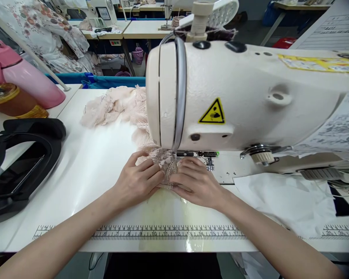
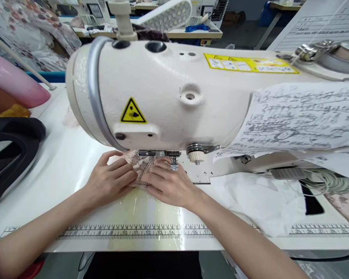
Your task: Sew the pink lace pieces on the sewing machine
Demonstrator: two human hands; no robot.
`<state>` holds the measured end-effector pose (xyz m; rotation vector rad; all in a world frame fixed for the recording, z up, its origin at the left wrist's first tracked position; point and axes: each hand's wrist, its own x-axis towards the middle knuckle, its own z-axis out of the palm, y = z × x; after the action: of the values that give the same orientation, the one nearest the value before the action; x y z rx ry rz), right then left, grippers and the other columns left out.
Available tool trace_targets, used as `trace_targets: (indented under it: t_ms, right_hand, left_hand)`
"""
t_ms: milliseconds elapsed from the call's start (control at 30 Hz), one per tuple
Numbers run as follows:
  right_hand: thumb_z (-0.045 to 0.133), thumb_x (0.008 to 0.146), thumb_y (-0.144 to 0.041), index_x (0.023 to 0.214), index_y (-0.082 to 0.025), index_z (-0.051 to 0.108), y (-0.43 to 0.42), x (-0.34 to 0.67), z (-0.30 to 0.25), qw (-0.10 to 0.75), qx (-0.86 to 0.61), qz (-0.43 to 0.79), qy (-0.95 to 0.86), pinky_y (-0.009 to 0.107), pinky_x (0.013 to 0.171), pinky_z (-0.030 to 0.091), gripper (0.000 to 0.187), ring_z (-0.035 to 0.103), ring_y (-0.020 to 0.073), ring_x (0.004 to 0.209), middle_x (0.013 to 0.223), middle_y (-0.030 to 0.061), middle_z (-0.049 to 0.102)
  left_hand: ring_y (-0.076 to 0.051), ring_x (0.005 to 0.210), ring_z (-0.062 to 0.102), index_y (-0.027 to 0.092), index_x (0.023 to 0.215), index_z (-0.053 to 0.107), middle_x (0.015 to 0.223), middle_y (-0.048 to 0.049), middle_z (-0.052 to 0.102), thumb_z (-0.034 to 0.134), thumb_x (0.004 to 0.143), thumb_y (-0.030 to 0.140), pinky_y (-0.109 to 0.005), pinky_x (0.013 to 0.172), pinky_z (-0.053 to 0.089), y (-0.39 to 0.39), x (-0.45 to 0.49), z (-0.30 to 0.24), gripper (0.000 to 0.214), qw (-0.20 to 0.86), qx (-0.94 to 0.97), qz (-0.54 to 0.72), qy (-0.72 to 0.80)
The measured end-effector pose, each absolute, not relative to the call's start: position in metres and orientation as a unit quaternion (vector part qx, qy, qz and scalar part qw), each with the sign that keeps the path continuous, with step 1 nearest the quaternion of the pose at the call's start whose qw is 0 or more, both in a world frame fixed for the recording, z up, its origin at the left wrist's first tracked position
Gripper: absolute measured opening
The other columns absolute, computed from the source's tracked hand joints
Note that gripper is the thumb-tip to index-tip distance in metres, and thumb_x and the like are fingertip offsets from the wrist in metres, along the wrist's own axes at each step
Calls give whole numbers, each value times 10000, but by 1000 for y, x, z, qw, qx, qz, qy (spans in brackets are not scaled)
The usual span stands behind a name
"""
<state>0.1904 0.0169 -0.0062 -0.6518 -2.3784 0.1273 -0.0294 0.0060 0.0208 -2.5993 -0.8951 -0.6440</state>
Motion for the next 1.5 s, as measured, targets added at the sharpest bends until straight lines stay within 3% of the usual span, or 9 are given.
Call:
trace_targets:
  t_ms: [133, 233, 333, 433, 533, 700, 967, 1300, 1500]
  right_hand:
    - [602, 929, -210, 795, -206, 638, 18, 189, 1, 337, -203, 24, -919, 305, 781, 476, 138, 572, 131, 756, 693, -26, 630]
    - [616, 916, -175, 801, -205, 654, 18, 191, 3, 334, -193, 27, -922, 300, 782, 488, 125, 606, 146, 870, 778, -8, 676]
    - [599, 907, -126, 834, -201, 657, 16, 193, 3, 323, -186, 21, -928, 278, 775, 507, 120, 632, 135, 891, 843, -14, 712]
    - [569, 886, -60, 822, -191, 644, 15, 192, 0, 321, -185, 5, -929, 257, 770, 526, 165, 651, 110, 817, 801, -39, 718]
    - [547, 872, -20, 825, -187, 640, 14, 190, -3, 320, -198, -3, -926, 233, 738, 534, 198, 664, 97, 802, 799, -52, 728]
    - [527, 914, -45, 866, -186, 648, 13, 186, -3, 319, -189, -8, -929, 198, 608, 513, 192, 661, 81, 773, 808, -48, 738]
    - [560, 926, -101, 804, -185, 661, 11, 177, -2, 326, -181, -35, -927, 220, 541, 482, 179, 655, 100, 742, 740, -38, 719]
    - [578, 894, -57, 816, -165, 663, 15, 178, -8, 357, -179, -28, -916, 214, 671, 543, 158, 663, 101, 759, 762, -42, 727]
    - [552, 908, -58, 856, -194, 675, 16, 185, -13, 318, -205, -13, -926, 223, 710, 532, 190, 657, 115, 811, 785, -21, 718]
  left_hand:
    - [-136, 622, 519, 197, 710, 561, 612, 35, 570, 516, 909, 128, -366, 850, 443, 5, -29, 23, 215, 170, -910, -225, -304]
    - [-151, 670, 562, 196, 745, 583, 670, 14, 623, 526, 906, 129, -363, 819, 465, 4, -30, 20, 183, 154, -917, -220, -294]
    - [-218, 955, 648, 159, 968, 644, 987, -82, 723, 517, 914, 176, -385, 898, 496, 5, -32, 15, 139, 99, -928, -206, -295]
    - [-275, 1290, 531, 66, 1307, 533, 1376, -170, 583, 474, 948, 268, -421, 1080, 439, 8, -34, 8, 416, 40, -940, -170, -294]
    - [-284, 1384, 444, 48, 1457, 385, 1498, -172, 460, 451, 953, 314, -438, 1135, 402, 10, -35, 4, 573, 10, -946, -127, -299]
    - [-299, 1350, 488, 93, 1457, 429, 1475, -147, 494, 473, 922, 335, -461, 1141, 393, 12, -37, 5, 589, 7, -941, -114, -318]
    - [-286, 1321, 520, 136, 1430, 484, 1439, -113, 544, 518, 819, 271, -449, 1145, 379, 20, -44, 10, 626, 1, -947, -91, -309]
    - [-298, 1272, 561, 140, 1414, 509, 1419, -120, 562, 506, 868, 307, -465, 1119, 383, 19, -38, 10, 571, 15, -937, -109, -331]
    - [-301, 1229, 592, 129, 1404, 518, 1389, -127, 588, 495, 894, 334, -483, 1086, 397, 17, -34, 10, 550, 44, -935, -117, -333]
